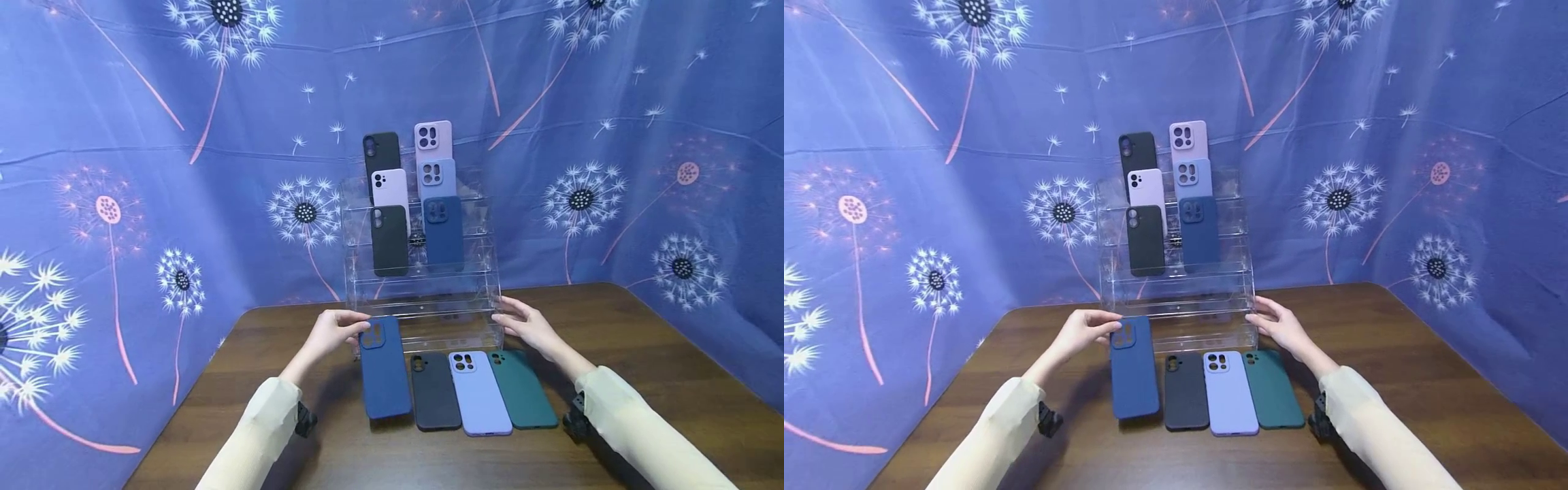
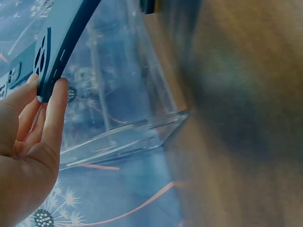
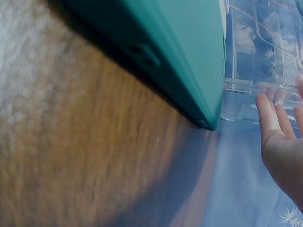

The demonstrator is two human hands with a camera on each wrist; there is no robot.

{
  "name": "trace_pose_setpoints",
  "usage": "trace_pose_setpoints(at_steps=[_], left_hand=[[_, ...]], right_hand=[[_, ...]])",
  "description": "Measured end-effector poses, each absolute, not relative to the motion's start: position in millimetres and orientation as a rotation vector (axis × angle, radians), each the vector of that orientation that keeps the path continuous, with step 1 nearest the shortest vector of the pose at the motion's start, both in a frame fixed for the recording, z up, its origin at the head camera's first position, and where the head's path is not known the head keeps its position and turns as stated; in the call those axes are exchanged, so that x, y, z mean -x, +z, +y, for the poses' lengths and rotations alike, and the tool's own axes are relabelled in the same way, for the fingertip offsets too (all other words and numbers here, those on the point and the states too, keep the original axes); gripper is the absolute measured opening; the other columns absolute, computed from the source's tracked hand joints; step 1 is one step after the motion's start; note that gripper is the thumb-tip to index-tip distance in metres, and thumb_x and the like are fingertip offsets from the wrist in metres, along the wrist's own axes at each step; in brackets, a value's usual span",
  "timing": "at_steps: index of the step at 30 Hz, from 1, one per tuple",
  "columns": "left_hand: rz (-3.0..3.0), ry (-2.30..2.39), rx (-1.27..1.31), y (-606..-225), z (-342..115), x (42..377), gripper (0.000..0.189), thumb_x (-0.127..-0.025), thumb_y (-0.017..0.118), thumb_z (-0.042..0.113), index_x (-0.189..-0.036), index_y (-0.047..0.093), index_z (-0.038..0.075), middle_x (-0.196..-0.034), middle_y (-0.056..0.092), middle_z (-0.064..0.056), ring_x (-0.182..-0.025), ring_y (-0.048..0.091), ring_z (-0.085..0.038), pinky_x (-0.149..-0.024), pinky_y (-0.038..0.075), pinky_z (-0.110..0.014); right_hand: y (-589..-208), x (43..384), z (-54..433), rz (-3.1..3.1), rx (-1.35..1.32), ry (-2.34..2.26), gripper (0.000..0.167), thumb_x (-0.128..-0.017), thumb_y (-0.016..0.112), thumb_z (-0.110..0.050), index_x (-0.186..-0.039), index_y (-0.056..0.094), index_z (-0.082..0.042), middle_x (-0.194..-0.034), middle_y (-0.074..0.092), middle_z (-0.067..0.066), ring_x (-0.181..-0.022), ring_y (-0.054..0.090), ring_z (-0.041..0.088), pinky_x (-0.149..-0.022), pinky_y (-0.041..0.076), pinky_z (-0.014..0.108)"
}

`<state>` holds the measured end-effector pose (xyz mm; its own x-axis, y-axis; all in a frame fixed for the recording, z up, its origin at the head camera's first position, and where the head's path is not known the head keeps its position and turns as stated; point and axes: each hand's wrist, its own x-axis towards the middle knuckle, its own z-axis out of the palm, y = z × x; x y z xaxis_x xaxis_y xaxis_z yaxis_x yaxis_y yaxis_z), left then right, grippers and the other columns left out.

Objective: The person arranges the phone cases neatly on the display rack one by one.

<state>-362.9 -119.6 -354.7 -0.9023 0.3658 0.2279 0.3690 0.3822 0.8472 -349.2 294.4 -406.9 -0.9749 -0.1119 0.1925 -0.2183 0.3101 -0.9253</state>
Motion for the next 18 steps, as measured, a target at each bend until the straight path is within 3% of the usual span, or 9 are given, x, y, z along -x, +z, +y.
trace_pose_setpoints(at_steps=[11, 15, 18], left_hand=[[-2.522, -1.653, 0.648, -323, -110, 372, 0.027, -0.084, 0.071, 0.020, -0.106, 0.070, 0.004, -0.102, 0.071, -0.015, -0.076, 0.071, -0.021, -0.070, 0.059, -0.035], [-2.494, -1.621, 0.635, -307, -108, 376, 0.027, -0.084, 0.071, 0.021, -0.106, 0.070, 0.006, -0.104, 0.070, -0.015, -0.077, 0.071, -0.021, -0.074, 0.058, -0.042], [-2.460, -1.598, 0.639, -295, -107, 379, 0.027, -0.084, 0.071, 0.021, -0.106, 0.070, 0.005, -0.104, 0.070, -0.015, -0.077, 0.071, -0.021, -0.072, 0.058, -0.040]], right_hand=[[-407, 346, 299, -2.463, -0.344, 1.754, 0.068, -0.094, 0.057, -0.026, -0.147, 0.023, 0.000, -0.144, 0.035, 0.029, -0.097, 0.057, -0.008, -0.089, 0.053, 0.034], [-407, 347, 297, -2.458, -0.358, 1.748, 0.067, -0.094, 0.057, -0.025, -0.147, 0.024, 0.001, -0.143, 0.036, 0.029, -0.097, 0.057, -0.007, -0.089, 0.053, 0.034], [-407, 348, 296, -2.458, -0.379, 1.742, 0.067, -0.095, 0.056, -0.024, -0.147, 0.023, 0.002, -0.143, 0.034, 0.030, -0.099, 0.057, -0.006, -0.089, 0.053, 0.036]])
